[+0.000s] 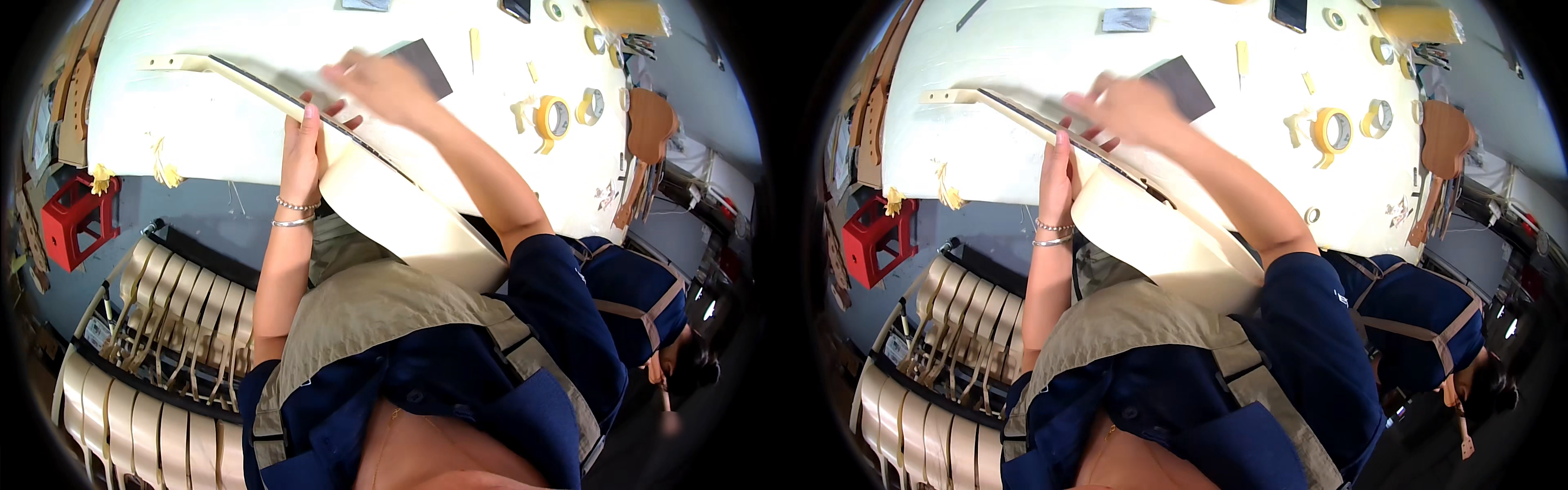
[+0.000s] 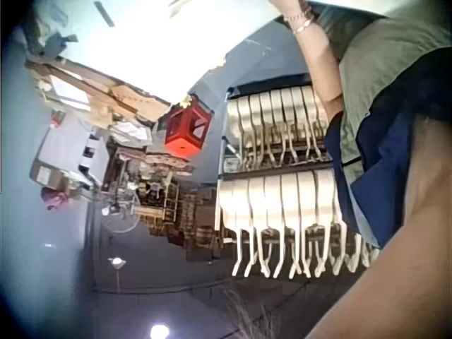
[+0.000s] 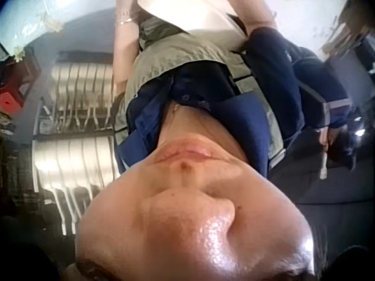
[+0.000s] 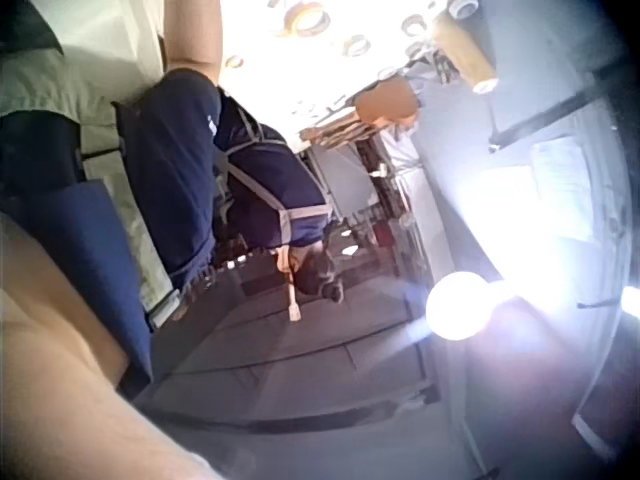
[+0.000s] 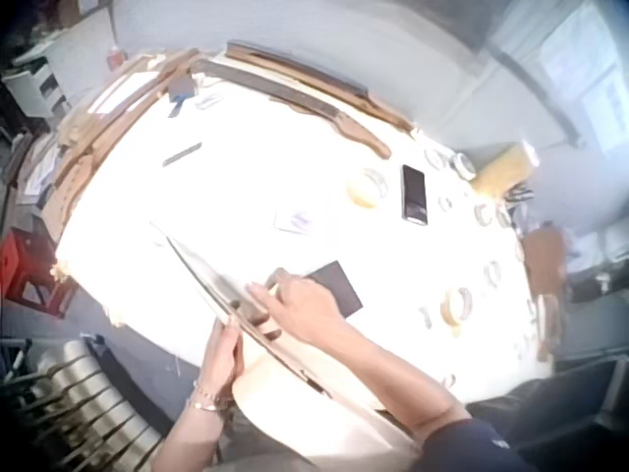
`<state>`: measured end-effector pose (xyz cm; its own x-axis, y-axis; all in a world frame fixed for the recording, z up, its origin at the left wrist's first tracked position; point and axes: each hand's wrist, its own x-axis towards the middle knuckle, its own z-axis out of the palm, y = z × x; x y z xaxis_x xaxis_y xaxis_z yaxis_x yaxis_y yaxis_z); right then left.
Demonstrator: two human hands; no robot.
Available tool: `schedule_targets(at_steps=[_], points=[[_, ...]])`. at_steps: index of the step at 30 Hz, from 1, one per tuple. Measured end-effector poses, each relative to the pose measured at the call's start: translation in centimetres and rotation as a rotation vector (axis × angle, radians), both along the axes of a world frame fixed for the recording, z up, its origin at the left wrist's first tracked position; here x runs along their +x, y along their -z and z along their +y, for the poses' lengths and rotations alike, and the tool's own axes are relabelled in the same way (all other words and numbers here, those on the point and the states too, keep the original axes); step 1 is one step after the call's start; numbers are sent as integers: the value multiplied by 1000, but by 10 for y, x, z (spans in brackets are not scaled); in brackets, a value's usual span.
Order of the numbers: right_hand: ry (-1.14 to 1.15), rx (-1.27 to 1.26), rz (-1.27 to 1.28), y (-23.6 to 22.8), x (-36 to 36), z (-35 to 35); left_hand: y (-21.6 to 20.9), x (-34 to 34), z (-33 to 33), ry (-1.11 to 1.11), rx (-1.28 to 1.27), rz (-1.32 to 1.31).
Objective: The person uses a sanding block to smooth the edges and surfaces of a light-colored wooden chair component. They rotate the piece to access different angles and then place it on a rack before picking up another similar component to continue the sanding process.
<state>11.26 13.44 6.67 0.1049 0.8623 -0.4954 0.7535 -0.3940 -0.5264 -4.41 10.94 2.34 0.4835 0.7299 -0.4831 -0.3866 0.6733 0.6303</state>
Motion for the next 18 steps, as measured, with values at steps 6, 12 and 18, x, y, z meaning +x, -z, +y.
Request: schedule_targets(at_steps=[6, 12, 18], points=[[289, -9, -701, 33, 157, -36, -3, 5, -8, 47, 19, 65], [329, 25, -336, 65, 179, -41, -3, 6, -13, 52, 74, 8], [437, 234, 7, 66, 187, -45, 0, 2, -13, 59, 71, -40]])
